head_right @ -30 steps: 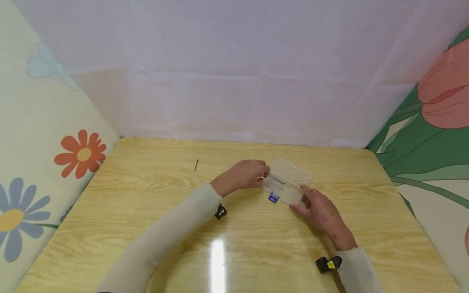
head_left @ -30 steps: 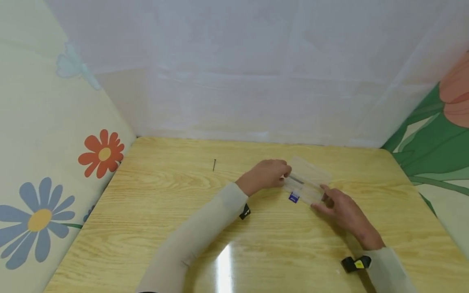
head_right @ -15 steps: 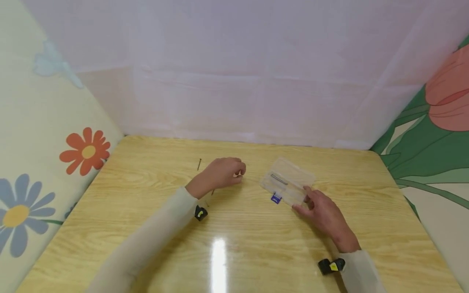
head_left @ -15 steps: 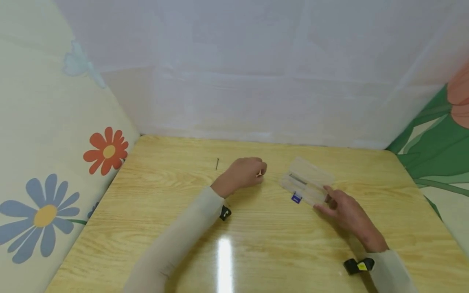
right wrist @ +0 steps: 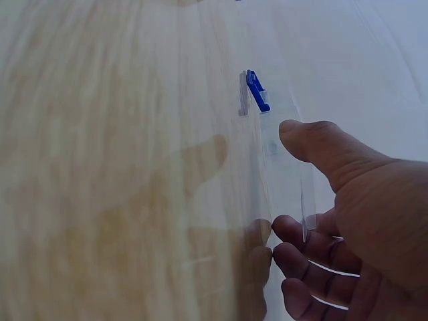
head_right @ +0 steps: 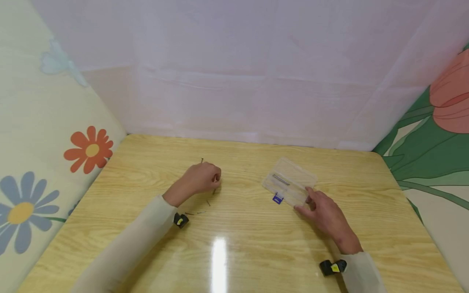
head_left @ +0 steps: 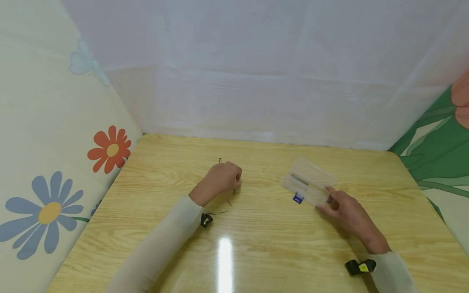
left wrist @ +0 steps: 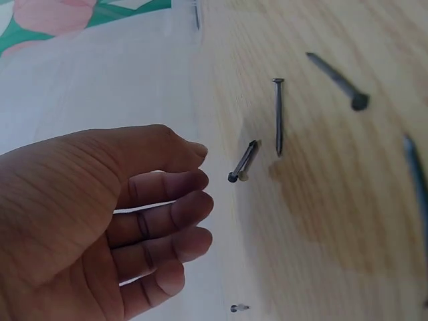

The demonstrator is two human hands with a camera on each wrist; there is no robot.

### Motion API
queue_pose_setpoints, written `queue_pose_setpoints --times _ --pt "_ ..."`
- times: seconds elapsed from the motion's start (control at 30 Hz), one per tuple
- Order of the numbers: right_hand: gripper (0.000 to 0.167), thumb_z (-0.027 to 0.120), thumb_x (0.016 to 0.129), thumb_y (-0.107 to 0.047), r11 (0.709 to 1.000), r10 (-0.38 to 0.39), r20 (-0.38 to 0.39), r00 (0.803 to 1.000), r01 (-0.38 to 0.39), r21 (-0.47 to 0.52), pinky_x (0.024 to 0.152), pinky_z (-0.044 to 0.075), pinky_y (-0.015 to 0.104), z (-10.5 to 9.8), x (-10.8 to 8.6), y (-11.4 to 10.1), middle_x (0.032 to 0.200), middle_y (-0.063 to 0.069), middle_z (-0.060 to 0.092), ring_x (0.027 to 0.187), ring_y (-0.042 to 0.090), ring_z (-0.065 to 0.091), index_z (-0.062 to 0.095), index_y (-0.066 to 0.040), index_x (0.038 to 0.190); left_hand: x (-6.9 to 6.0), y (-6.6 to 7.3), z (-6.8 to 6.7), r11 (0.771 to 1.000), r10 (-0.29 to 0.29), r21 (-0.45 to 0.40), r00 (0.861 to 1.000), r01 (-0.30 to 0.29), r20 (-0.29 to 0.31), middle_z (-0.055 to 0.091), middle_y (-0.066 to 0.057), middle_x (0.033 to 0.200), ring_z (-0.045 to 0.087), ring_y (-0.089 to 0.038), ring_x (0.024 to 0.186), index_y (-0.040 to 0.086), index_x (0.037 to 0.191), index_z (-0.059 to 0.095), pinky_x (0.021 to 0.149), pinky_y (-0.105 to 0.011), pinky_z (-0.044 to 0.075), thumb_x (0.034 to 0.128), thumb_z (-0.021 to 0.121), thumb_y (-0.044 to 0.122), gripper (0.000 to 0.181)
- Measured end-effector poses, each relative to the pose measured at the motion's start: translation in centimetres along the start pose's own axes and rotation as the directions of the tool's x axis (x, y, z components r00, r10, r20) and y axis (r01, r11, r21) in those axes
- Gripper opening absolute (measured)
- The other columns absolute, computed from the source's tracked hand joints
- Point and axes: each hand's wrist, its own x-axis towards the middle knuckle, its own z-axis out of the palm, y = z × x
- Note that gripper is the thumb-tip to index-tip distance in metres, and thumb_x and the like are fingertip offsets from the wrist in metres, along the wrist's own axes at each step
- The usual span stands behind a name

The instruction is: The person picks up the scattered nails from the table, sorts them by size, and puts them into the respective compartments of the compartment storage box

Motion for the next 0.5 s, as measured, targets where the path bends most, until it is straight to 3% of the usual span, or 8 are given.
queue_pose_setpoints --times 0.27,0.5 --pt "0.080 0.077 0.094 -0.030 1.000 -0.001 0.000 1.000 0.001 -0.012 0.072 0.052 0.045 0.1 0.0 0.1 0.103 0.015 0.064 0.085 0.025 0.063 0.040 0.016 0.147 -1.8 0.2 0.2 0.998 -0.047 -0.031 0.999 0.047 -0.006 0.020 0.007 0.058 0.016 -0.009 0.053 0.018 0.061 0.035 0.050 -0.027 0.019 0.0910 0.064 0.007 0.043" --pt "0.080 0.077 0.094 -0.031 1.000 0.001 0.012 1.000 -0.001 -0.010 0.073 0.052 0.046 -0.1 0.1 0.2 0.104 0.016 0.065 0.086 0.026 0.063 0.039 0.016 0.147 -2.9 0.7 0.4 0.994 -0.093 -0.051 0.995 0.094 0.018 0.025 0.006 0.056 0.021 -0.009 0.052 0.018 0.059 0.038 0.048 -0.026 0.021 0.0852 0.066 0.005 0.040"
